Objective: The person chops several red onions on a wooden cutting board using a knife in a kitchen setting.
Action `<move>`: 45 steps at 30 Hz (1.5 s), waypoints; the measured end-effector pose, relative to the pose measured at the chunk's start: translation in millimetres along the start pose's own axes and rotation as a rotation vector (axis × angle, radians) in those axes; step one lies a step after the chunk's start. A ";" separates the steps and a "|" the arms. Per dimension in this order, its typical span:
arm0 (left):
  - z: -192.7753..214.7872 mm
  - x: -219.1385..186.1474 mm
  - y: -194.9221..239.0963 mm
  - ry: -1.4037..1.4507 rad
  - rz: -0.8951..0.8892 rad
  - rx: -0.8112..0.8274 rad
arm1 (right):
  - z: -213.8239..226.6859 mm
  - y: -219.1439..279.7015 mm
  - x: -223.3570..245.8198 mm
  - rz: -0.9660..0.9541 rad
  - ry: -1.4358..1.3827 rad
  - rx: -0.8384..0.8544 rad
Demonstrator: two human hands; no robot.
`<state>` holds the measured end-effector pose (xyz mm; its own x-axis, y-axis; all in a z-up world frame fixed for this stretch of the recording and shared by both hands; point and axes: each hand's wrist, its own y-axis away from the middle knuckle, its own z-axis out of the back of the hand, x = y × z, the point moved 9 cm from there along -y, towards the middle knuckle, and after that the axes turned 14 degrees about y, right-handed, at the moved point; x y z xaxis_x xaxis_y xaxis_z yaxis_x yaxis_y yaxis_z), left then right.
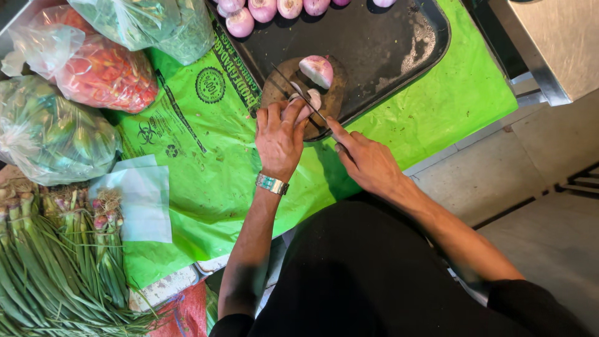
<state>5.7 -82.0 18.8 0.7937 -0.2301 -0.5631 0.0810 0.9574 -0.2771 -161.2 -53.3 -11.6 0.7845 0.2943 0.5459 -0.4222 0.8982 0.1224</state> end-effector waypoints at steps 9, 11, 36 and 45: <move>2.1 -0.5 0.3 0.001 -0.001 -0.022 | 4.7 37.8 -6.3 0.011 -0.051 -0.007; 1.3 -0.5 0.6 -0.009 0.001 -0.024 | 15.2 28.4 -0.3 0.077 -0.083 -0.074; 1.4 -0.4 3.6 0.011 -0.006 -0.050 | -11.1 27.8 -7.9 -0.080 0.038 0.114; 4.3 2.7 5.2 0.037 0.024 -0.053 | 7.9 8.0 7.5 0.064 -0.072 -0.039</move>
<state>10.8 -76.9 19.2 0.7719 -0.2148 -0.5983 0.0293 0.9522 -0.3040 -162.3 -46.5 0.0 0.7210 0.3289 0.6099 -0.4514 0.8907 0.0532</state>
